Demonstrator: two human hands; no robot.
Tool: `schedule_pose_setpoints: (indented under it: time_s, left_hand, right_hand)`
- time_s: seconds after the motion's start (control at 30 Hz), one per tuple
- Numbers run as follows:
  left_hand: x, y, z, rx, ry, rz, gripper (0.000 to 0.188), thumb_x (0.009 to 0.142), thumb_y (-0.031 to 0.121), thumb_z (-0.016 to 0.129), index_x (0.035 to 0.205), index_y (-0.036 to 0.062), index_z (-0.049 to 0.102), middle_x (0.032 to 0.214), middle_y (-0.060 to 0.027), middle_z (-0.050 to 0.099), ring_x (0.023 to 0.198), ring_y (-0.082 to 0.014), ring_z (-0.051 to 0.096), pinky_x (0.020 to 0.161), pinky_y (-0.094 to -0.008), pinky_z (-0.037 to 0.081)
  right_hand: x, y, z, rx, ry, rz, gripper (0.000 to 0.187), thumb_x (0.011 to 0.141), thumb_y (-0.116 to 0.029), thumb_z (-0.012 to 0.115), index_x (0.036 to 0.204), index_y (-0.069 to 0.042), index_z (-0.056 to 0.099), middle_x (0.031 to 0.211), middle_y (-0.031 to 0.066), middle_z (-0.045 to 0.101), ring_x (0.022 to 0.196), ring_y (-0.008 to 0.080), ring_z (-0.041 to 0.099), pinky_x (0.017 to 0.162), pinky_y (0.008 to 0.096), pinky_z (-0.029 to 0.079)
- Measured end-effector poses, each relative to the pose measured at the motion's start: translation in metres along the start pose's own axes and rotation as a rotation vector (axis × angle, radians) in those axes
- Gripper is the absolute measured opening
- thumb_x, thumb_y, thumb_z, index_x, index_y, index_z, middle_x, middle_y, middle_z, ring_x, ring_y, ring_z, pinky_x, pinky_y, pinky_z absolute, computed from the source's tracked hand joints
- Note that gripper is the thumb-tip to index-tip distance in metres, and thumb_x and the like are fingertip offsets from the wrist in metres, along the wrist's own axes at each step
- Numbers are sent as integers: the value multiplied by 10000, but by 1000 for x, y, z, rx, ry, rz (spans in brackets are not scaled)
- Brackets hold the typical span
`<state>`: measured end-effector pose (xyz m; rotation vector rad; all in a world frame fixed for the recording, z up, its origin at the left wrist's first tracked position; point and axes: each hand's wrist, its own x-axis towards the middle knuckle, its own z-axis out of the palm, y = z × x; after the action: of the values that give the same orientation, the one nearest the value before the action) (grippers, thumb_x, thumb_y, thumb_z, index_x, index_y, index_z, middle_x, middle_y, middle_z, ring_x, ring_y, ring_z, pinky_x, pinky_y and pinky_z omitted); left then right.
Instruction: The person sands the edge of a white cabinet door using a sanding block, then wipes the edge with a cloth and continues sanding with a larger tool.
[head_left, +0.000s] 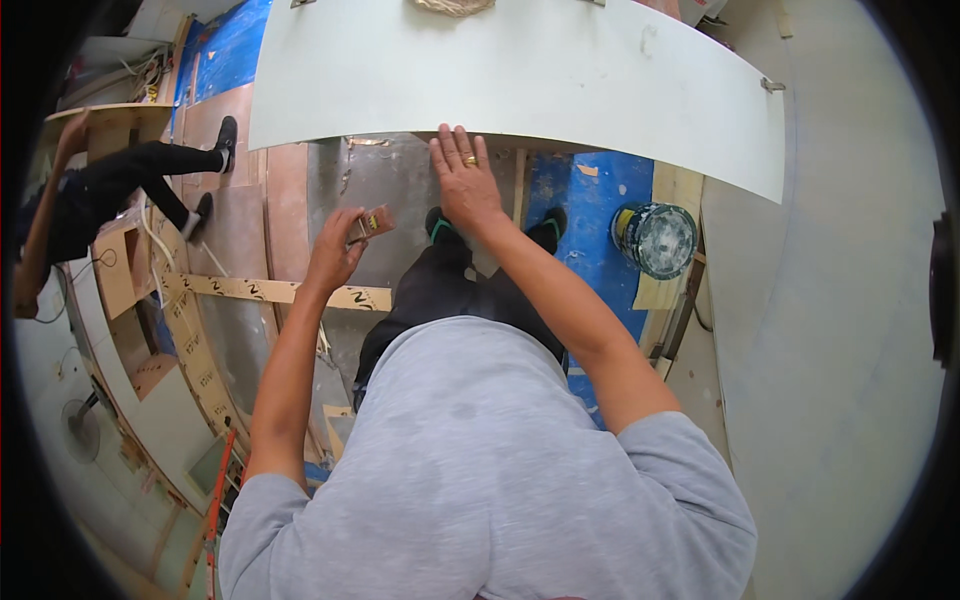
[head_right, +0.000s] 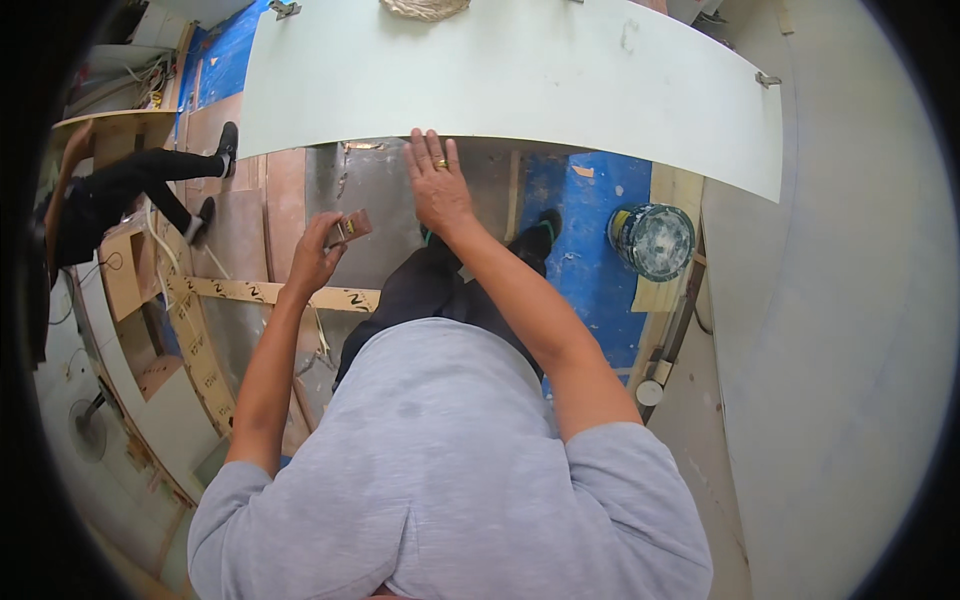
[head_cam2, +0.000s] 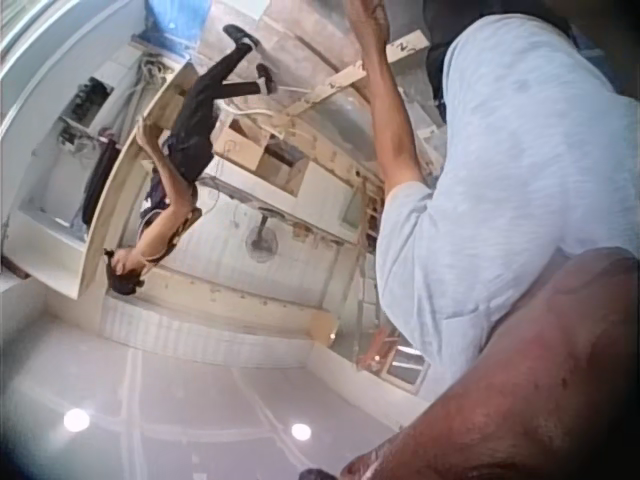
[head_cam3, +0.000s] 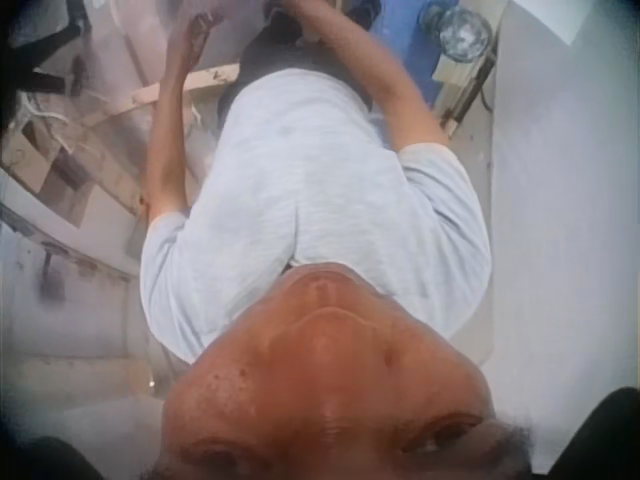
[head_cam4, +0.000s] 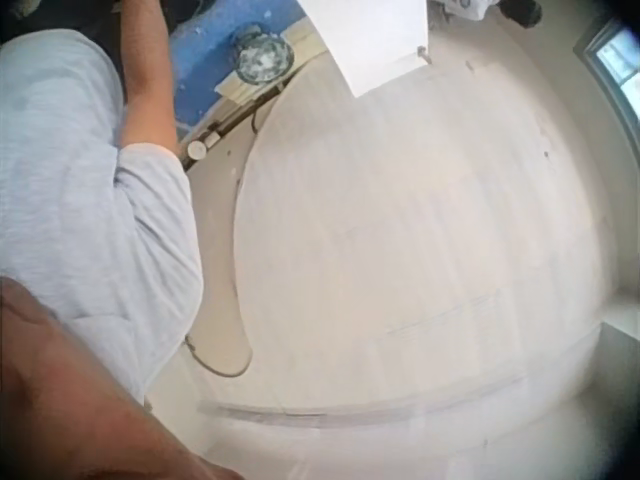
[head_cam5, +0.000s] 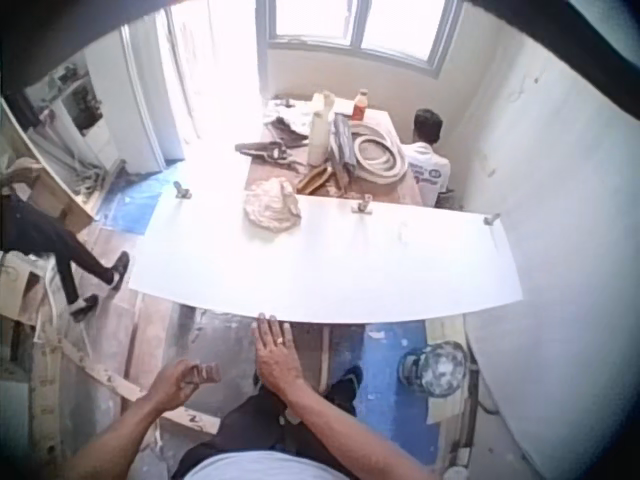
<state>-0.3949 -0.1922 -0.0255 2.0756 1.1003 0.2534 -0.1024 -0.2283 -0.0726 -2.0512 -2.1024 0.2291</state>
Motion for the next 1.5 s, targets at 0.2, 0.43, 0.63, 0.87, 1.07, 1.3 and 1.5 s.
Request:
schedule_pose_setpoints:
  time_s: [0.2, 0.43, 0.63, 0.87, 1.07, 1.3, 1.5]
  left_hand:
    - [-32, -46, -20, -66, -13, -106, 585, 759, -69, 735, 1307, 62, 580, 1241, -181, 623, 1179, -422, 598, 993, -458, 500]
    - [-26, -58, -24, -64, 22, -38, 583, 770, -32, 752, 1316, 71, 577, 1242, -172, 629, 1173, -411, 610, 1001, -448, 506]
    - [-4, -56, -33, -30, -7, -20, 585, 785, -10, 765, 1330, 70, 566, 1241, -174, 628, 1169, -412, 612, 995, -446, 510]
    - [46, -17, -40, -25, -68, 81, 594, 790, 76, 800, 1337, 76, 569, 1231, -179, 640, 1143, -408, 631, 970, -454, 521]
    - [87, 42, -29, -37, -84, 238, 584, 839, 153, 792, 1367, 69, 554, 1243, -190, 639, 1150, -396, 634, 984, -454, 517]
    - [170, 138, 19, -136, -127, 214, 518, 843, 119, 769, 1323, 63, 583, 1208, -171, 633, 1130, -340, 632, 999, -412, 503]
    - [250, 142, 64, -422, 109, 57, 497, 915, 92, 717, 1376, -14, 566, 1231, -103, 643, 1047, -203, 638, 906, -325, 537]
  right_hand:
    - [5, 3, 0, -77, -15, -32, 756, 906, -72, 493, 1637, -101, 300, 1726, 54, 255, 1592, 233, 237, 1286, 548, 79]
    - [-11, 20, -17, -84, -76, 70, 725, 919, -94, 503, 1622, -92, 329, 1722, 54, 262, 1594, 231, 226, 1280, 569, 80]
    - [-45, 63, -24, -201, -73, 183, 727, 916, -95, 517, 1620, -87, 334, 1725, 47, 254, 1595, 246, 218, 1274, 586, 93]
    - [-80, 124, -36, -266, -55, 430, 809, 881, -130, 578, 1635, -91, 289, 1731, 86, 223, 1585, 294, 238, 1252, 602, 175]
    - [-90, 156, -41, -206, -28, 516, 881, 819, -143, 648, 1631, -114, 305, 1725, 104, 226, 1566, 348, 262, 1245, 613, 203]
    - [-134, 204, -64, -128, -5, 591, 768, 895, -109, 561, 1627, -199, 349, 1720, 106, 251, 1569, 392, 241, 1238, 639, 178]
    - [-163, 273, -73, -95, 54, 497, 714, 907, -104, 532, 1600, -206, 392, 1701, 123, 292, 1568, 388, 255, 1247, 622, 180]
